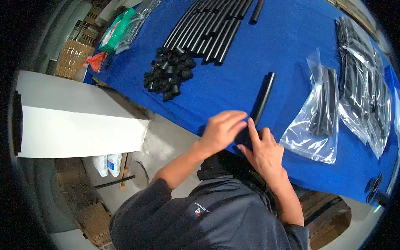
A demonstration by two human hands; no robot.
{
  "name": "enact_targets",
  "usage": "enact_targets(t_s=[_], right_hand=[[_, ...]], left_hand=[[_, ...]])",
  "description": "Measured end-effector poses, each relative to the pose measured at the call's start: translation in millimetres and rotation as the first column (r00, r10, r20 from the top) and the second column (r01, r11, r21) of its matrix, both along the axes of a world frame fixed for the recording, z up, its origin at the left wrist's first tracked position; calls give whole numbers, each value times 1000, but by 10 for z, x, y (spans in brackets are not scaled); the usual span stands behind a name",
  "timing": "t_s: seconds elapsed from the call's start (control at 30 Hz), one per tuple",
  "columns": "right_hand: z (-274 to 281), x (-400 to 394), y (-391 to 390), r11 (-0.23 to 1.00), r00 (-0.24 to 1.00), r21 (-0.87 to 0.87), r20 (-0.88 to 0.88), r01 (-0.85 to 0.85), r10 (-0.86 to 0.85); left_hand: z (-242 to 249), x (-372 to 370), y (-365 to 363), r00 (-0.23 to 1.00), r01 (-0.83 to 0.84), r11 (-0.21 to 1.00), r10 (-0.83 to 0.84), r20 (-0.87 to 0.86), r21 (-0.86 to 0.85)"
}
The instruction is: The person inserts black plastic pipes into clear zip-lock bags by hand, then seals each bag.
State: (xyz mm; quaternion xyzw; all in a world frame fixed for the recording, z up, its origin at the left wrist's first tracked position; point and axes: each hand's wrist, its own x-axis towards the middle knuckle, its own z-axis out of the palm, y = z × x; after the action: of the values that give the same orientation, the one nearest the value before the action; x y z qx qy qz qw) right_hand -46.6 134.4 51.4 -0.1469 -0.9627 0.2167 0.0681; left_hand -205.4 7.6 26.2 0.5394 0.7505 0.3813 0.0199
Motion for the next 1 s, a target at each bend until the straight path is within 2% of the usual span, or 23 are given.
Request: enact_targets(t_s=[0.07,0.13,0.2,0.3,0.4,0.47,0.53,0.6,0.67,0.7,0.73,0.77,0.8,0.87,0.93,0.97,1.0], right_hand=[[-73,-112,-13,998,997,58,66,31,-35],[-92,-142,-18,997,995,70,87,43,-49],[-92,-138,-40,995,996,79,68,54,-60],[-114,-119,-39,994,996,74,38,75,-78],[-131,-112,-54,992,995,74,22,99,-101],[-153,-107,-67,990,993,69,7,121,-122],[-128,-87,-72,991,993,78,-43,109,-106],[-113,9,-82,996,994,43,-71,82,-79],[-34,237,-182,996,996,-25,-2,90,-90],[14,385,-256,993,995,-66,38,98,-96],[42,550,-308,987,992,-109,57,116,-111],[64,746,-352,979,989,-152,78,135,-124],[75,939,-394,968,985,-197,101,157,-140],[59,1282,-450,916,968,-315,125,249,-220],[60,1552,-444,872,948,-378,178,312,-262],[98,1608,-430,780,915,-483,262,399,-305],[55,1657,-423,794,918,-465,254,392,-304]], left_hand=[[116,-415,-106,962,-91,996,92,-258,16],[295,-898,-193,855,-343,936,273,-442,-84],[278,-1323,-299,746,-472,855,256,-615,-216],[181,-1626,-340,715,-436,816,57,-697,-380],[195,-1686,-304,729,-395,821,6,-685,-413],[145,-1757,-311,723,-348,855,-16,-691,-384],[133,-1770,-325,665,-305,911,-6,-747,-278],[241,-1540,-282,798,-235,951,70,-598,-202],[447,-1178,-195,921,-135,981,73,-383,-137],[477,-942,-143,978,-72,994,54,-200,-85],[435,-695,-124,979,-30,996,47,197,-87],[242,-500,-123,762,23,999,0,647,-27],[159,-293,-86,560,52,993,-116,820,105],[39,-41,3,494,114,970,-241,836,213],[-33,43,26,643,179,974,-225,732,141],[-57,34,35,731,202,976,-207,650,83],[-71,27,44,814,212,977,-189,550,22]])
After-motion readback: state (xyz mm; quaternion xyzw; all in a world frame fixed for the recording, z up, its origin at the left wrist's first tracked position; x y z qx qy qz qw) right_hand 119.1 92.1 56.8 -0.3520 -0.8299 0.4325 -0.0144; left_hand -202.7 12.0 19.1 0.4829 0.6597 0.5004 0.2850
